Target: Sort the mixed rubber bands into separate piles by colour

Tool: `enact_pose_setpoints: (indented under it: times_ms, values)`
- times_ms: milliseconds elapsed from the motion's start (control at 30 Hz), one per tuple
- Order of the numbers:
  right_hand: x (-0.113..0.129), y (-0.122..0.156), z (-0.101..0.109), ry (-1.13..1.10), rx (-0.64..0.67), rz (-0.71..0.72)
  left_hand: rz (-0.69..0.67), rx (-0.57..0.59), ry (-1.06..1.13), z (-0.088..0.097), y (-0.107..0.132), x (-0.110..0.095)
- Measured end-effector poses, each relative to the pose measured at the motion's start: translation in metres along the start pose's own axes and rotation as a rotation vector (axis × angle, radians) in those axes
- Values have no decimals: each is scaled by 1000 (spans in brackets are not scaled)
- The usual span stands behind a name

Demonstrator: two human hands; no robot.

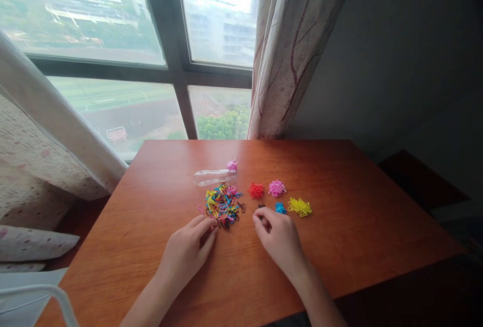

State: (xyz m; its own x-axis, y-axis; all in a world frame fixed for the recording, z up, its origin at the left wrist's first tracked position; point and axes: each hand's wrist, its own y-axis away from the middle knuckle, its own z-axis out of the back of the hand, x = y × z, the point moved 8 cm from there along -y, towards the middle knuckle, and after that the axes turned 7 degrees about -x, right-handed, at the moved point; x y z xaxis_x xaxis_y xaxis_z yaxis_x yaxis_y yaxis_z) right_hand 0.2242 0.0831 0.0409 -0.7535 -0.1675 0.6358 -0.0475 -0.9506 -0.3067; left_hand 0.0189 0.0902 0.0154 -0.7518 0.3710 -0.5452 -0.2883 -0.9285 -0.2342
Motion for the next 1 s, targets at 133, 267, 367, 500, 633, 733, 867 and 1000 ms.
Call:
enact_pose_setpoints:
  times_ms: [133, 267, 367, 500, 633, 733, 867, 1000]
  values:
    - [12, 26, -25, -35, 60, 9, 43, -59, 16, 4, -1, 5]
    - [15, 37, -36, -30, 73, 44, 58, -76, -14, 6, -5, 4]
    - [17, 39, -38, -16, 72, 70, 63, -73, -56, 6, -10, 2]
    - [18, 40, -38, -6, 75, 90, 64, -48, -103, 7, -15, -1]
    - [19, 40, -38, -2, 74, 95, 38, 8, -156, 4, -19, -6]
    - [19, 40, -38, -1, 70, 99, 27, 30, -171, 2, -20, -7]
    - [21, 39, -36, 20, 68, 110, 5, 20, -174, 3, -20, -8]
    - [23, 38, -35, 33, 75, 110, -10, 12, -178, 4, -20, -10]
